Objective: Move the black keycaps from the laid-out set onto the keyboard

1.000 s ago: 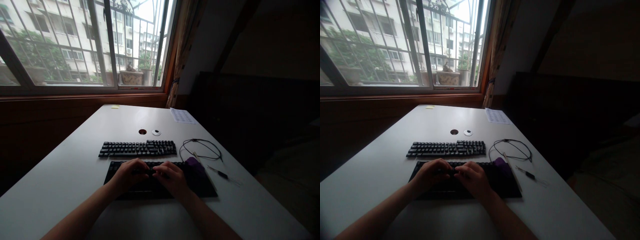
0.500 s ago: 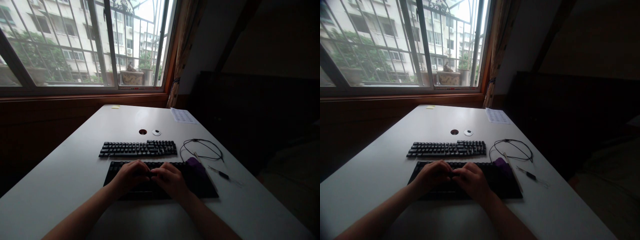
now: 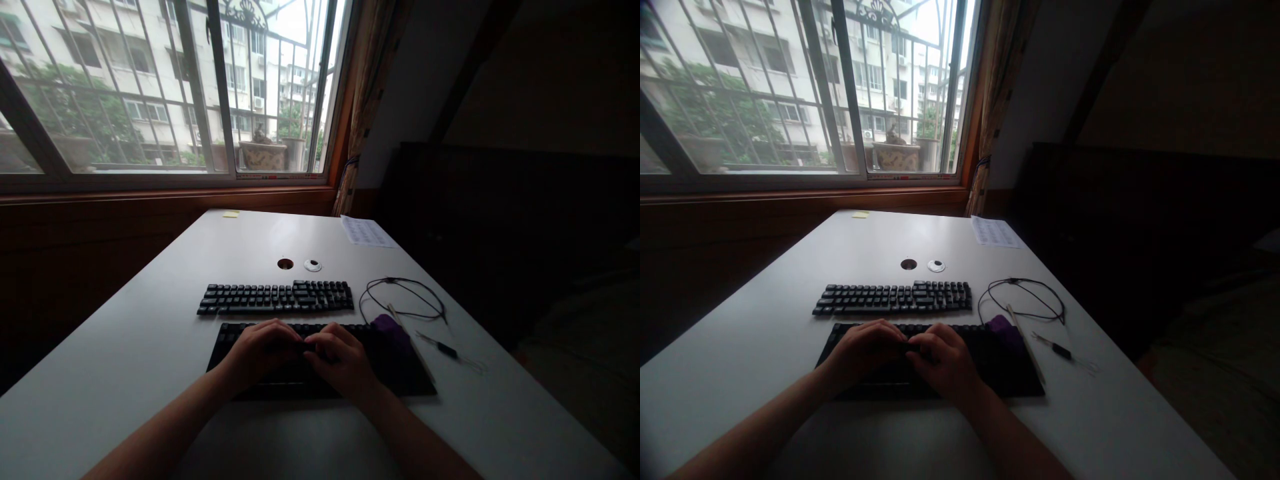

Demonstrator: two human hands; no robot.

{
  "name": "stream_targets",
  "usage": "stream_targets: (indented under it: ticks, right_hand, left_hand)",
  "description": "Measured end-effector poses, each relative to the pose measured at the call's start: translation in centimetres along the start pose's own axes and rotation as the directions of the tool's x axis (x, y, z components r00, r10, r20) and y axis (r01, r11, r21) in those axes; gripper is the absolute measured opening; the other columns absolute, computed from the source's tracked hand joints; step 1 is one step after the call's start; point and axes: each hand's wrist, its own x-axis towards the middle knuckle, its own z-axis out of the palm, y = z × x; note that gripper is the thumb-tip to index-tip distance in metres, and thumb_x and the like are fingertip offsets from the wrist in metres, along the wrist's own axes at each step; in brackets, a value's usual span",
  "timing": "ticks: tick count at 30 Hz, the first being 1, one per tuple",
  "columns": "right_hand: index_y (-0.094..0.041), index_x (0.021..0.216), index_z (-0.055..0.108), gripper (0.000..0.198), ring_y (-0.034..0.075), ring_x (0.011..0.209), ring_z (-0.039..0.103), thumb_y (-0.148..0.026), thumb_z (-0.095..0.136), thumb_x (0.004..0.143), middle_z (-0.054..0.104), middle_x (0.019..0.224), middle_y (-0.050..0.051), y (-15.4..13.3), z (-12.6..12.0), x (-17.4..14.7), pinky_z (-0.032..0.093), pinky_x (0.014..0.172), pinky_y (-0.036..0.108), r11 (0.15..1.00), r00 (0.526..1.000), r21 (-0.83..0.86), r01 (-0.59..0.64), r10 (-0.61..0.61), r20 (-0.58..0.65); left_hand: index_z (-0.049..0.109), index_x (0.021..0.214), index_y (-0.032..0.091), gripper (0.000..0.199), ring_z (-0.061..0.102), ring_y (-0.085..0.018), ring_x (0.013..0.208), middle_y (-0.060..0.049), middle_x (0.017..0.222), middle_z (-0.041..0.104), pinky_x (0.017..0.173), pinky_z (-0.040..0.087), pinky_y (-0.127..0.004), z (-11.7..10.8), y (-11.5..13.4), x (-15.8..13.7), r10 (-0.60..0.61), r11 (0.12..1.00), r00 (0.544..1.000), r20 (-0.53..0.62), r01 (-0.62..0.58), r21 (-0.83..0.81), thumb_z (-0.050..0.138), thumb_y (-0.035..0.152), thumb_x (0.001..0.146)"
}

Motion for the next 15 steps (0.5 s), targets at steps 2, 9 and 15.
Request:
stream_targets:
  ticks: [2,9,15]
  right_hand:
    - [-0.026,0.105,0.069,0.017,0.014,0.067,0.057,-0.022,0.070,0.088,0.061,0.077,0.000,0.0,0.0,0.0,0.052,0.061,0.027,1.000,1.000,-0.007,-0.002,0.002,0.008]
    - [-0.025,0.102,0.069,0.016,0.016,0.072,0.059,-0.023,0.069,0.087,0.061,0.080,0.001,-0.1,0.0,0.0,0.053,0.066,0.028,0.999,0.997,0.001,-0.034,0.034,0.073]
    - [-0.024,0.097,0.069,0.012,0.018,0.078,0.059,-0.021,0.070,0.086,0.061,0.081,0.002,1.6,-2.9,0.6,0.052,0.073,0.033,0.991,0.989,-0.123,-0.058,0.074,0.127]
  left_hand:
    - [0.070,0.100,0.017,0.014,0.072,-0.018,0.084,-0.009,0.094,0.075,0.074,0.059,-0.027,0.0,-0.1,-0.1,-0.005,1.000,1.000,-0.008,0.005,0.020,0.074,0.025,0.089]
    - [0.069,0.100,0.018,0.015,0.072,-0.017,0.078,-0.005,0.090,0.076,0.072,0.059,-0.027,0.1,-0.4,-0.4,-0.049,0.991,0.999,0.001,0.049,0.122,0.072,0.029,0.090]
    - [0.067,0.108,0.019,0.019,0.068,-0.020,0.090,-0.007,0.098,0.072,0.079,0.057,-0.031,-0.8,-0.9,-0.3,-0.005,0.961,0.999,0.042,-0.007,0.275,0.071,0.025,0.090]
